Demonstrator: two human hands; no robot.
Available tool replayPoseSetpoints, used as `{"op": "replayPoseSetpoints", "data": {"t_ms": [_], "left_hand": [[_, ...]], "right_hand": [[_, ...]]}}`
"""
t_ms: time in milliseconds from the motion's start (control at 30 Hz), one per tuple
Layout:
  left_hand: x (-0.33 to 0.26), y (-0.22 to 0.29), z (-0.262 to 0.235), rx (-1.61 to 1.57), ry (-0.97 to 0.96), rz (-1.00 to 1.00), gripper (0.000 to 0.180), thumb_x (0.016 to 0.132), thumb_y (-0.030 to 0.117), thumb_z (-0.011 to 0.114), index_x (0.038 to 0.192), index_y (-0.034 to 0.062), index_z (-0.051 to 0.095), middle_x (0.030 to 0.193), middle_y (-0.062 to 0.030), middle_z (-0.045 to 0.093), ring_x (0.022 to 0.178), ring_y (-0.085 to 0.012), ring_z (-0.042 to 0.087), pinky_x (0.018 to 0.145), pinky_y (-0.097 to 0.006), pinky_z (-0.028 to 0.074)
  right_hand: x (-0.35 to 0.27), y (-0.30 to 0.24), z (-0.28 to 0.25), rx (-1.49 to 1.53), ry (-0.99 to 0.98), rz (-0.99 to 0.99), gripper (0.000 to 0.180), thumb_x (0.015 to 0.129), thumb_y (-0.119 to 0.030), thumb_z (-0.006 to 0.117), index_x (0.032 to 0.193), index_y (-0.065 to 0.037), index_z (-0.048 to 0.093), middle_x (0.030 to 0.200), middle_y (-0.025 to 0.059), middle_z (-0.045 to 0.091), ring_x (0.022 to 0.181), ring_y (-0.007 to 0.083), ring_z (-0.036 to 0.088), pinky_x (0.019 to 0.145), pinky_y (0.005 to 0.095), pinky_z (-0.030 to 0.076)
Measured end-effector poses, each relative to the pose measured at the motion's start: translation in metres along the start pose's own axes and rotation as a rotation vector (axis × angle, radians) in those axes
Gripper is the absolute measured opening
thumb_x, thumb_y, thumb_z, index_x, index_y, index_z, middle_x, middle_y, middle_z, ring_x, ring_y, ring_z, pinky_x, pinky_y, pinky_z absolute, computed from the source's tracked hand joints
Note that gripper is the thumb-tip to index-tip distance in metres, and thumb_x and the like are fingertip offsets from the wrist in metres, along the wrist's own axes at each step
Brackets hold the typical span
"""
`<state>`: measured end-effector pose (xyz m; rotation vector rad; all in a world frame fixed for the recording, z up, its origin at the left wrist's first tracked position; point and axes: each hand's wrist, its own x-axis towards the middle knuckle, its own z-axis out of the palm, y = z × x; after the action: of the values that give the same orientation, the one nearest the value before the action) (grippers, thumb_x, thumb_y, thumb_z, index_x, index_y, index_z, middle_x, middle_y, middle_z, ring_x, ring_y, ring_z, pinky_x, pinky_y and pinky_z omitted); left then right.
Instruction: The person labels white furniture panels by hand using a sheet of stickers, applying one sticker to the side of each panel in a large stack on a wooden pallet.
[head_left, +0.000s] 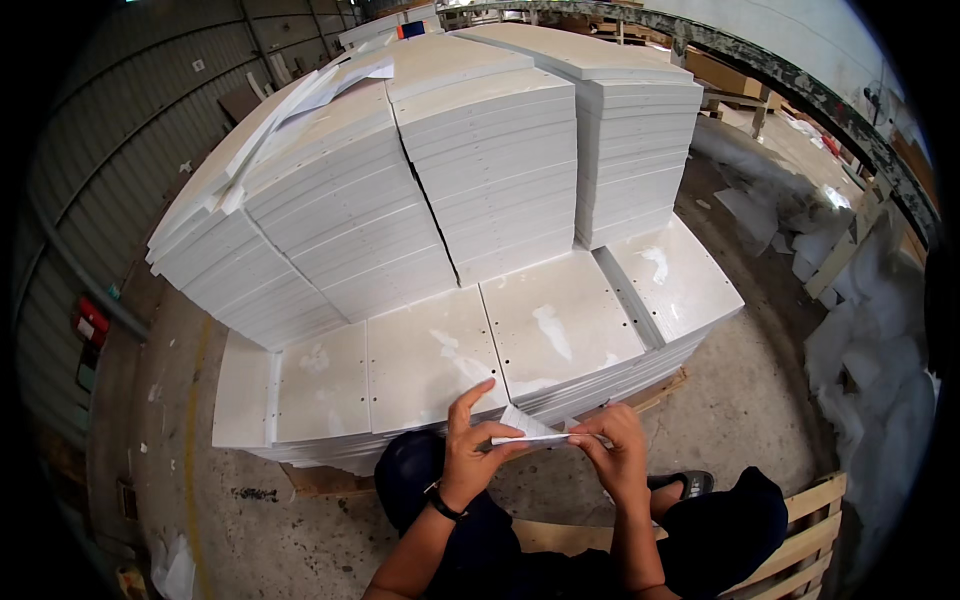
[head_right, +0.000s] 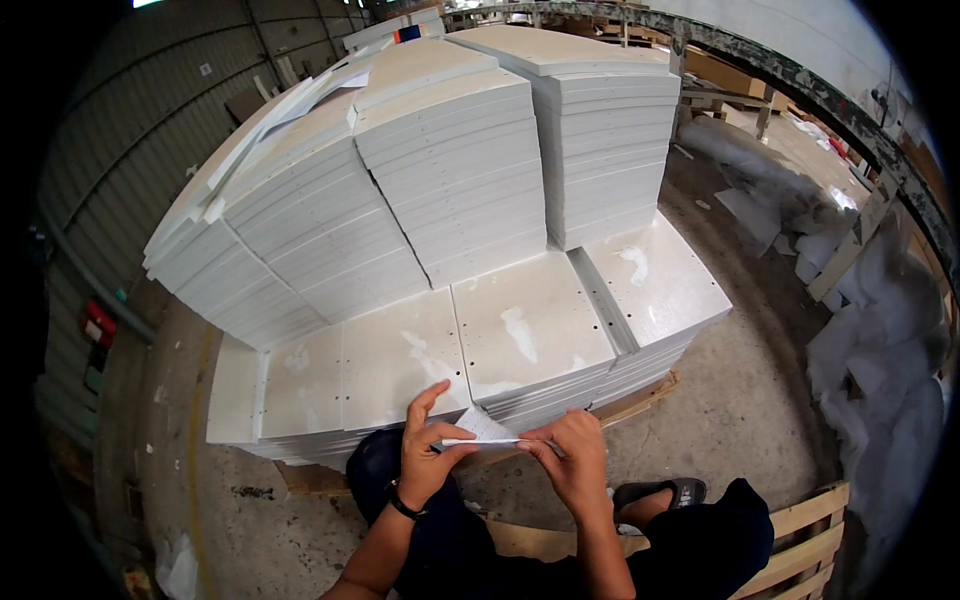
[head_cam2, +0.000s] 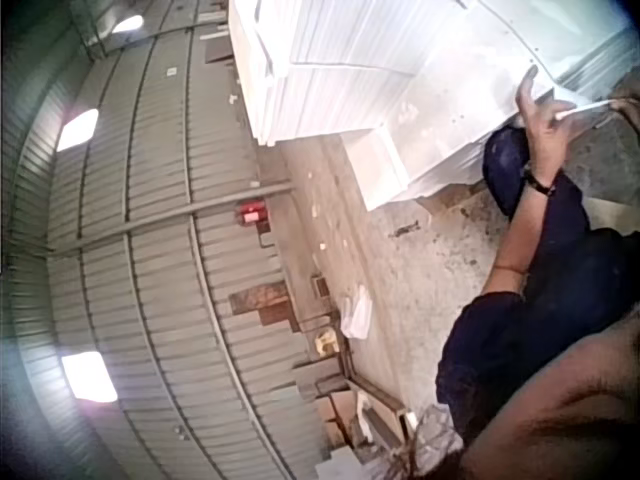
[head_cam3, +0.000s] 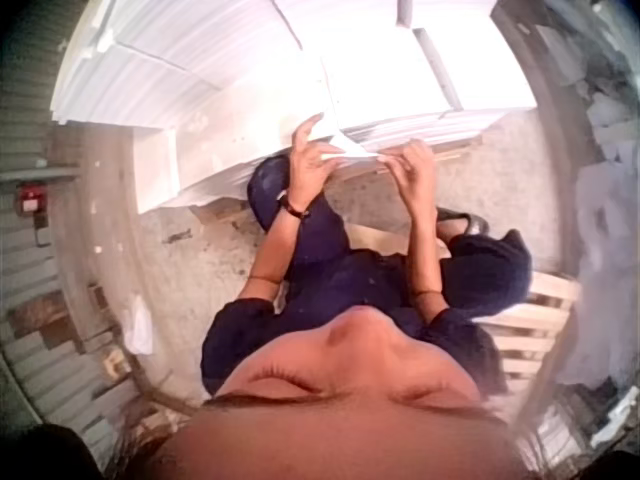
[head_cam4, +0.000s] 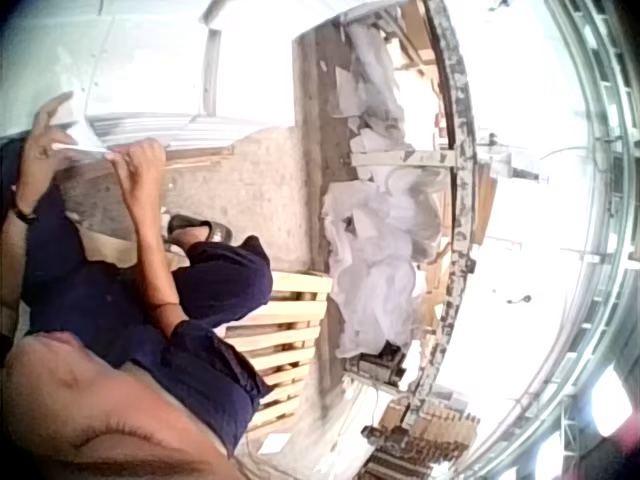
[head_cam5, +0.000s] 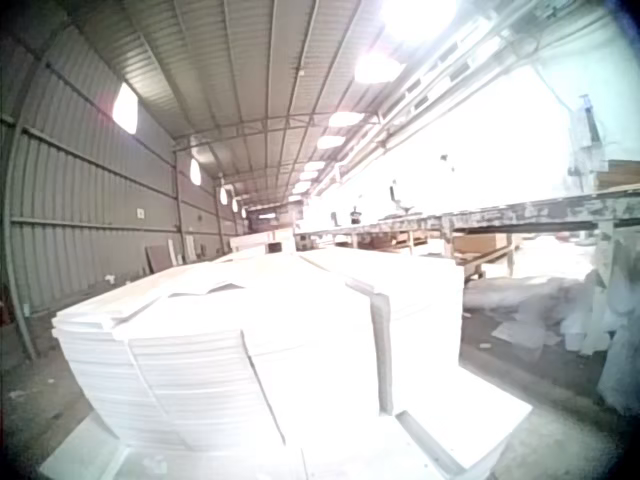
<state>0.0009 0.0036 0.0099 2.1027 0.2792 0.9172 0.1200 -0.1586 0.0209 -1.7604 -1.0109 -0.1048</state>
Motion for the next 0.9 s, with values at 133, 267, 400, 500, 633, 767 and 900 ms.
{"op": "replayPoseSetpoints", "data": {"t_ms": [133, 267, 400, 500, 633, 767, 900], "left_hand": [[-0.012, -0.008, -0.005, -0.491, -0.132, -0.273, 0.011, 0.075, 0.009, 0.071, 0.083, 0.0049, 0.066, 0.083, -0.0048, 0.063, 0.071, -0.0115, 0.056, 0.064, -0.024, 0.044], [-0.012, -0.004, -0.003, -0.338, -0.087, -0.339, 0.018, 0.081, 0.015, 0.066, 0.074, -0.0001, 0.058, 0.058, 0.0014, 0.05, 0.055, -0.0044, 0.04, 0.05, -0.021, 0.035], [-0.016, -0.013, 0.001, -0.291, -0.04, -0.303, 0.024, 0.084, 0.019, 0.064, 0.071, 0.0, 0.055, 0.055, 0.0021, 0.045, 0.054, -0.0045, 0.036, 0.048, -0.021, 0.033], [-0.017, -0.016, 0.001, -0.277, -0.039, -0.336, 0.023, 0.085, 0.02, 0.062, 0.073, 0.0006, 0.057, 0.057, 0.0019, 0.049, 0.055, -0.0042, 0.041, 0.051, -0.021, 0.036], [-0.008, 0.0, 0.002, -0.514, -0.123, -0.426, 0.014, 0.085, 0.015, 0.061, 0.085, 0.0012, 0.063, 0.069, -0.0003, 0.06, 0.065, -0.005, 0.053, 0.061, -0.02, 0.044], [-0.01, -0.007, 0.001, -0.379, -0.271, -0.471, 0.015, 0.084, 0.012, 0.062, 0.095, 0.0024, 0.065, 0.083, -0.0048, 0.067, 0.074, -0.0076, 0.06, 0.068, -0.022, 0.047], [-0.01, -0.006, 0.003, -0.344, -0.316, -0.405, 0.015, 0.082, 0.013, 0.064, 0.094, 0.0029, 0.066, 0.085, -0.0062, 0.068, 0.075, -0.0079, 0.061, 0.067, -0.022, 0.047]], "right_hand": [[0.002, -0.013, -0.011, 0.058, -0.026, 0.133, 0.015, 0.065, -0.015, 0.074, 0.071, -0.005, 0.065, 0.067, 0.0045, 0.059, 0.069, 0.0216, 0.053, 0.072, 0.0324, 0.04], [0.003, -0.012, -0.014, 0.039, -0.068, 0.146, 0.016, 0.065, -0.016, 0.075, 0.07, -0.005, 0.066, 0.067, 0.005, 0.06, 0.067, 0.0208, 0.053, 0.063, 0.0308, 0.039], [-0.001, -0.008, -0.007, 0.072, -0.064, 0.201, 0.016, 0.068, -0.021, 0.072, 0.071, -0.006, 0.067, 0.064, 0.0074, 0.061, 0.059, 0.0239, 0.056, 0.058, 0.0313, 0.041], [-0.003, -0.005, -0.002, 0.115, -0.078, 0.271, 0.016, 0.069, -0.02, 0.072, 0.071, -0.005, 0.067, 0.065, 0.0086, 0.061, 0.059, 0.0246, 0.056, 0.058, 0.0308, 0.042], [0.0, -0.011, -0.007, 0.167, -0.193, 0.439, 0.016, 0.07, -0.019, 0.071, 0.073, -0.005, 0.066, 0.07, 0.0095, 0.061, 0.064, 0.0258, 0.057, 0.062, 0.0314, 0.044], [0.002, -0.006, -0.002, 0.012, -0.276, 0.161, 0.022, 0.071, -0.02, 0.07, 0.087, -0.007, 0.064, 0.08, 0.0073, 0.061, 0.078, 0.0252, 0.057, 0.066, 0.0332, 0.045], [-0.001, -0.011, 0.012, 0.067, -0.322, 0.186, 0.022, 0.071, -0.02, 0.07, 0.089, -0.008, 0.065, 0.08, 0.0077, 0.061, 0.076, 0.025, 0.058, 0.065, 0.033, 0.046]]}}
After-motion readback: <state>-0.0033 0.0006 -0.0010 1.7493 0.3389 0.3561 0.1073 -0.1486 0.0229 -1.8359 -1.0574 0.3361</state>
